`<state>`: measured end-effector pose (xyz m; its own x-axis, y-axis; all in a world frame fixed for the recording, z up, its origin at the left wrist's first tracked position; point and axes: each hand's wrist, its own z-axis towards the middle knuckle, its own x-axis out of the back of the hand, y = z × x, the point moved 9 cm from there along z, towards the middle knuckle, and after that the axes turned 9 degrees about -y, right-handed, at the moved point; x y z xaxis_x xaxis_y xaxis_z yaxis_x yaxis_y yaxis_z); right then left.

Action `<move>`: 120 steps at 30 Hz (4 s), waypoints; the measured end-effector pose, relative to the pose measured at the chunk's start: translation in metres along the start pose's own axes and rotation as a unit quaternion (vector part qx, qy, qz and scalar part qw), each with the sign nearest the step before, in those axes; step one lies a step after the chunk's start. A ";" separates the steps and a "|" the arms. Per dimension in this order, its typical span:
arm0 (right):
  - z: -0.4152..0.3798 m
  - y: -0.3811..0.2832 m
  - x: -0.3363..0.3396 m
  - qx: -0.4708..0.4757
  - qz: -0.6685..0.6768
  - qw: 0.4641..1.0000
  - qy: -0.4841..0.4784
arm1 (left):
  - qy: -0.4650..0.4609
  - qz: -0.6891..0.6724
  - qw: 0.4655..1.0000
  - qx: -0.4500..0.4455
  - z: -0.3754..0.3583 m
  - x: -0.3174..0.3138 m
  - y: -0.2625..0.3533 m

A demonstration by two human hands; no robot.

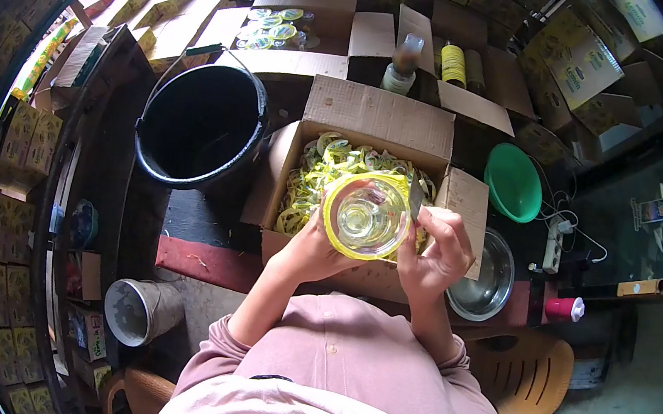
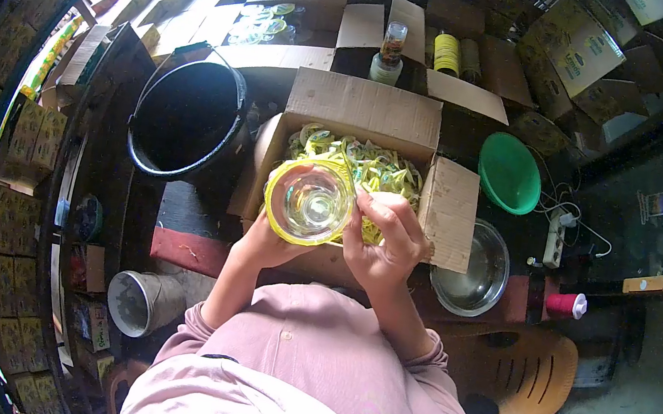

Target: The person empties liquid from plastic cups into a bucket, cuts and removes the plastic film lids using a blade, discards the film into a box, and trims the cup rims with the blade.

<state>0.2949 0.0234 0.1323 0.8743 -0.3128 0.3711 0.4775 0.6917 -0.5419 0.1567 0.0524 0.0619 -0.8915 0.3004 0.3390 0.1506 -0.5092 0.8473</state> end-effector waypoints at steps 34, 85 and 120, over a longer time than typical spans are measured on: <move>0.004 0.004 0.003 -0.034 -0.026 0.999 -0.020 | -0.007 0.045 0.996 -0.076 0.013 0.007 0.012; -0.013 0.001 -0.005 -0.058 -0.082 0.995 0.023 | 0.096 -0.054 0.994 -0.009 0.011 0.002 -0.001; -0.001 0.023 0.000 -0.092 -0.029 0.995 0.027 | 0.067 0.035 0.997 0.004 0.008 -0.010 0.001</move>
<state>0.3061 0.0386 0.1189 0.8464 -0.3856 0.3673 0.5300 0.5432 -0.6512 0.1696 0.0553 0.0623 -0.9274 0.1536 0.3410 0.2183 -0.5182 0.8270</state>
